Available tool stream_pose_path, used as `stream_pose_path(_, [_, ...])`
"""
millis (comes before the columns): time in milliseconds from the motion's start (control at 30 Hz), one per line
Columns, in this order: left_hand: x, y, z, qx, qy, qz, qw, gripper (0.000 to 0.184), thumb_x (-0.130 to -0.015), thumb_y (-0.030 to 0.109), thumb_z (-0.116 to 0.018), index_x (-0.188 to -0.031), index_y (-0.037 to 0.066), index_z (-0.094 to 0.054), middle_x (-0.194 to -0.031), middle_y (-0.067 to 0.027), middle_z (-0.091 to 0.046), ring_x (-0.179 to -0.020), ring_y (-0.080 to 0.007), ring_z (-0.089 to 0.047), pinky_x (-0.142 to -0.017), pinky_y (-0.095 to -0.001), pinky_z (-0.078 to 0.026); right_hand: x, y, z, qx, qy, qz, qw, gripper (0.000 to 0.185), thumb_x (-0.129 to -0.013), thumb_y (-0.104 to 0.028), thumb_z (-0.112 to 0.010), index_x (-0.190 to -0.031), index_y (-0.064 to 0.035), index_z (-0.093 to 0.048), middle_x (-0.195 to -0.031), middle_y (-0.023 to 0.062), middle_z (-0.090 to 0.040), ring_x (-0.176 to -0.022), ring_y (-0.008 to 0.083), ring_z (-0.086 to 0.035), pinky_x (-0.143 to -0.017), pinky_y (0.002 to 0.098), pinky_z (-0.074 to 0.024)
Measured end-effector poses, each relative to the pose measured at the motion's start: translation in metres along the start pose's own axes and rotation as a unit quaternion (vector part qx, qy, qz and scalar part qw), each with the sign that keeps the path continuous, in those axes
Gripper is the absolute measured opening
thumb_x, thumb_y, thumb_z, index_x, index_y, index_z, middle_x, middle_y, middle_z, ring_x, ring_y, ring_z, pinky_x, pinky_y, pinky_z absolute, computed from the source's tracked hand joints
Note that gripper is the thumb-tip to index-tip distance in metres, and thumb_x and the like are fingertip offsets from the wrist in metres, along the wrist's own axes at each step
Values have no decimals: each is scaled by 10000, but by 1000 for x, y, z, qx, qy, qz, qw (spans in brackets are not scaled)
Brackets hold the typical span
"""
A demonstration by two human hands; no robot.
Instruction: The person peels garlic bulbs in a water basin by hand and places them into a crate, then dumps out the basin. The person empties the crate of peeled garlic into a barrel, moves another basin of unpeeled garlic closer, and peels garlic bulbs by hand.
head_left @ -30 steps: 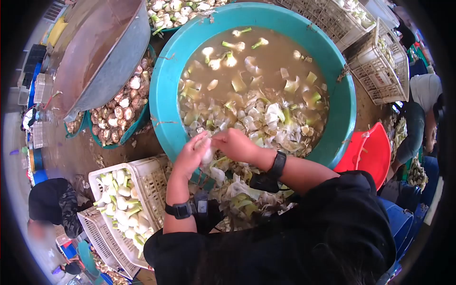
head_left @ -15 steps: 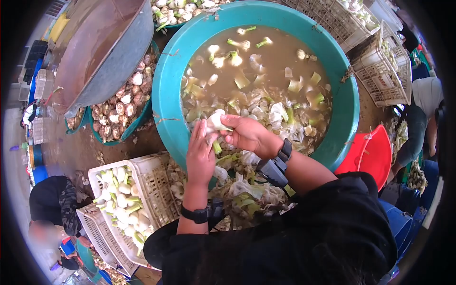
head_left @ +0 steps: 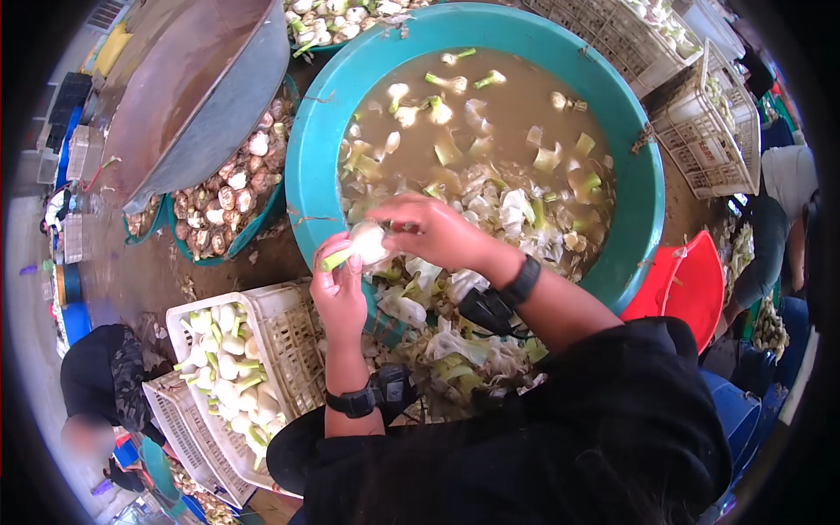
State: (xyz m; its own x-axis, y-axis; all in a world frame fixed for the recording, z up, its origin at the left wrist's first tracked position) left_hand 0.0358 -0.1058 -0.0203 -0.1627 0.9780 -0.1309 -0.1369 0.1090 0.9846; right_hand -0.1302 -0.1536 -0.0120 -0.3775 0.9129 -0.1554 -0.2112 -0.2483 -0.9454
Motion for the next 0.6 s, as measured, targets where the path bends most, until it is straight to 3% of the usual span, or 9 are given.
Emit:
stream_pose_path(33, [-2,8,-3,-18,-14,-7,1000,180,-816,-6,-536,-995,-13,-522,-1125,-107,-489,-1035,-193,-487,-863,-304,-415,-6,-5,-7,-83,-57,18,995,275,-742,-104,-632,-1016,-86,-624,-945,129,-604,-861,269,-579,-738,341,-464])
stream_pose_path(133, [-5,29,-7,-158,-96,-104,977,160,-788,-26,-555,-947,-16,-547,-1115,-114,-489,-1038,-207,-488,-868,-313,-408,-11,-10,-5,-67,-50,37,996,279,-736,-67,-632,-1014,-92,-622,-930,119,-597,-801,262,-579,-695,326,-466])
stream_pose_path(233, [-5,44,-19,-201,-164,-120,958,138,-766,-34,-572,-903,-16,-565,-1084,-120,-491,-1024,-216,-493,-868,-317,-402,-13,-10,-7,-42,-66,91,993,197,-751,-72,-612,-948,-72,-623,-909,119,-591,-773,265,-575,-674,334,-464])
stream_pose_path(267, [-3,41,-20,-201,-166,-118,958,138,-766,-34,-572,-903,-16,-565,-1084,-120,-491,-1024,-216,-493,-868,-317,-402,-11,-13,-8,-34,-81,140,986,145,-759,-93,-595,-897,-62,-623,-878,126,-592,-769,290,-569,-678,359,-461])
stream_pose_path(367, [-2,18,-13,-155,-126,-64,978,144,-796,-3,-567,-939,-8,-552,-1041,-93,-509,-973,-192,-514,-829,-298,-417,0,-12,-8,77,-53,127,988,94,-775,-66,-532,-851,-51,-584,-864,113,-562,-787,285,-561,-675,369,-463])
stream_pose_path(433, [1,-18,11,108,47,117,986,150,-831,37,-554,-978,10,-536,-997,-59,-529,-910,-150,-531,-765,-257,-427,22,-4,-23,121,-91,160,975,120,-768,-57,-515,-875,-54,-570,-861,109,-546,-807,283,-558,-684,372,-466])
stream_pose_path(500, [-1,-14,12,73,65,119,988,152,-852,104,-559,-983,35,-527,-918,-23,-554,-818,-100,-537,-672,-221,-432,46,4,-39,164,-133,194,958,150,-761,-48,-497,-899,-57,-556,-858,105,-529,-828,281,-555,-693,374,-470])
stream_pose_path(567, [9,-22,25,106,230,233,939,145,-840,143,-583,-938,47,-535,-835,-6,-564,-743,-69,-525,-598,-210,-425,66,37,-56,280,-245,74,925,225,-744,-43,-490,-964,-62,-535,-864,101,-523,-856,273,-551,-715,370,-476])
stream_pose_path(600, [8,-21,32,89,243,228,939,143,-839,167,-585,-909,53,-534,-787,5,-563,-687,-56,-512,-556,-215,-424,68,48,-57,279,-245,76,925,225,-744,-43,-490,-964,-62,-535,-864,101,-523,-856,273,-551,-715,370,-476])
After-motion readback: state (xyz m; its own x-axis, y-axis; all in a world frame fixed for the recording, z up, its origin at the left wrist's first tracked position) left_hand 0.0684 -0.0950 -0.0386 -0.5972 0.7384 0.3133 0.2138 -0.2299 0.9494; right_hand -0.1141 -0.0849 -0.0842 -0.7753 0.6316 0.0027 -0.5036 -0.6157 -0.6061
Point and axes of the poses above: each hand's wrist, its own x-axis away from the middle knuckle, its own z-axis out of the back of the hand, y = z × x, the point moved 7 cm from there along -x, towards the middle knuckle
